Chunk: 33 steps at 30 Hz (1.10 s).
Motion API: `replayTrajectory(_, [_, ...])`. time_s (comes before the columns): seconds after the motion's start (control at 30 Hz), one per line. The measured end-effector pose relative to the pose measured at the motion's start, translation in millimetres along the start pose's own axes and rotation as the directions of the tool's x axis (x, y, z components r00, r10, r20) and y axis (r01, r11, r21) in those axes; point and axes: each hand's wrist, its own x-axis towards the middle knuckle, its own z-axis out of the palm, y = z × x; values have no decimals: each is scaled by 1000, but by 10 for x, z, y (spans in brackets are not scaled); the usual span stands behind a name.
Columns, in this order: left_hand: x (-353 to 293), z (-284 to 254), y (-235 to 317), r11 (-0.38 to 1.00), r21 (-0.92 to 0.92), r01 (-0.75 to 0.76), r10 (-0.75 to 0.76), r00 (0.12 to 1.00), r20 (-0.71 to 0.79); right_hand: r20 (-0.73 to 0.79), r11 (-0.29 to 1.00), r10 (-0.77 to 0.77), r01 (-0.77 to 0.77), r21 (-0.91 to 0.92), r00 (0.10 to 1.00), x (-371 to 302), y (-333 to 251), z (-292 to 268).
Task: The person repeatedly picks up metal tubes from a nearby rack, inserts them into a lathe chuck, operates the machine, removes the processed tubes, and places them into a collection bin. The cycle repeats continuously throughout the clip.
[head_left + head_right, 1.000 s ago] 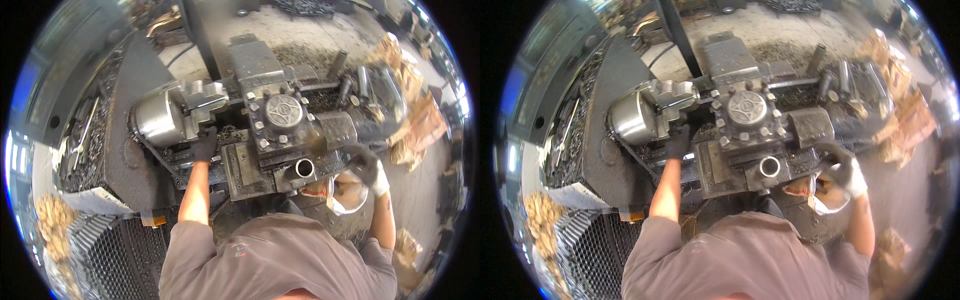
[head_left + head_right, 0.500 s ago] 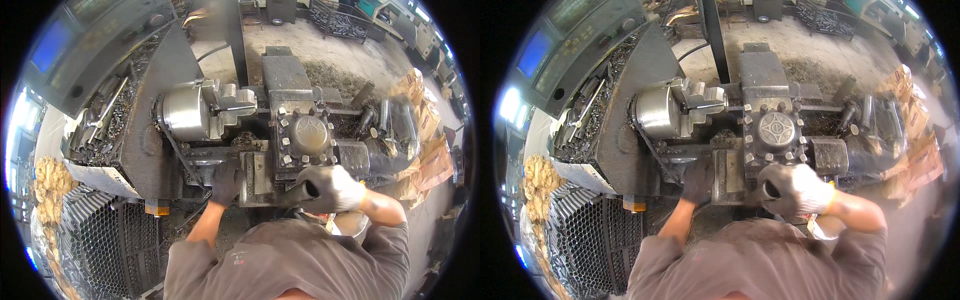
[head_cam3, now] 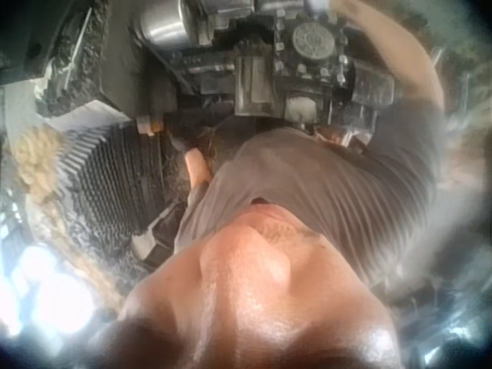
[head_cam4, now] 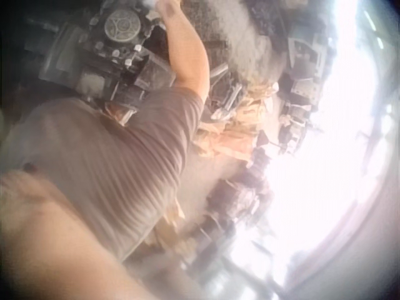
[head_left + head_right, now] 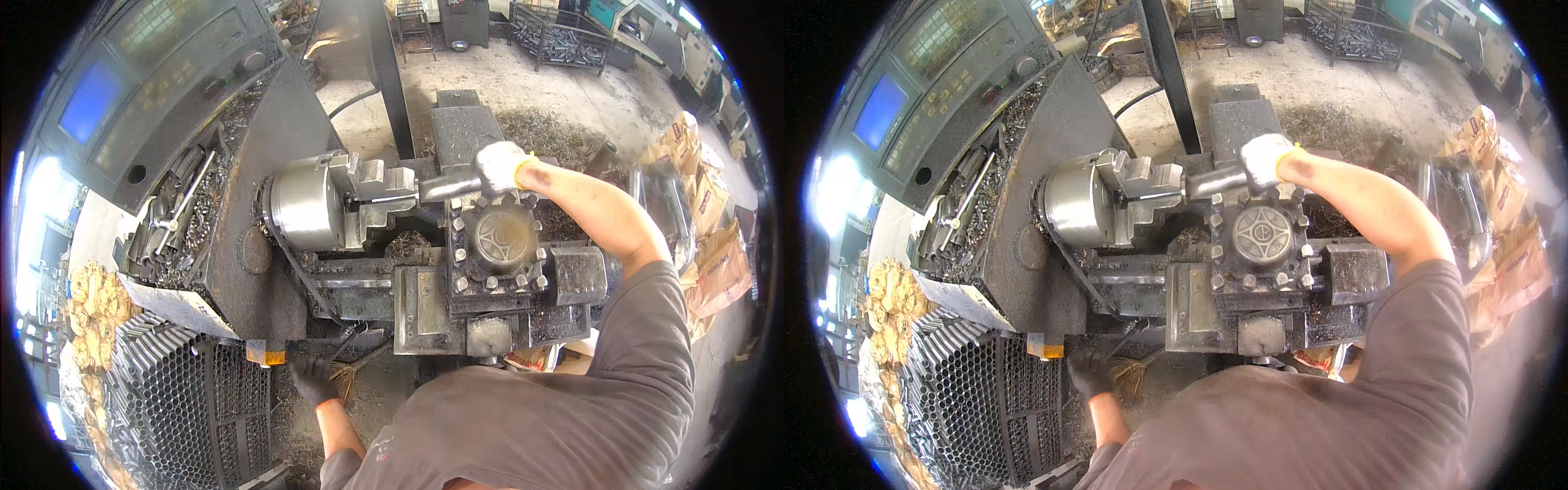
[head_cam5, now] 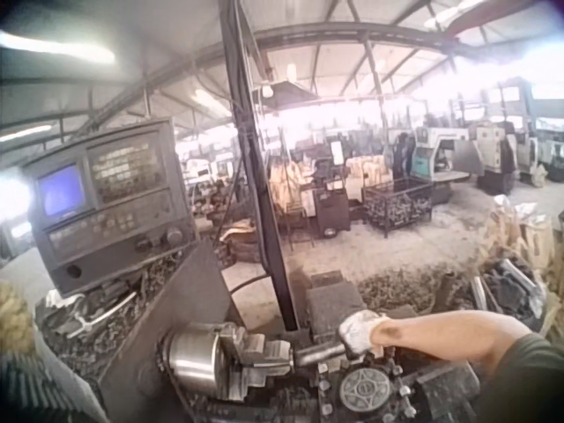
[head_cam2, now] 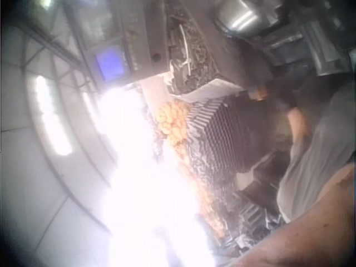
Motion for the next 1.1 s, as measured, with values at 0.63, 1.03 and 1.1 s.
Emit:
replayTrajectory(0.63, [586,-556,828,924,-168,345,-360,930,-72,-44,413,-388,216,885,921,1053,-500,63])
replayTrajectory(1.03, [-219,495,1350,165,778,-606,845,494,206,-761,426,293,633,646,579,-2047,-1279,19])
replayTrajectory(1.1, [-279,1062,1610,-59,630,-775,881,255,397,-636,336,440,541,771,634,-2375,-1434,259])
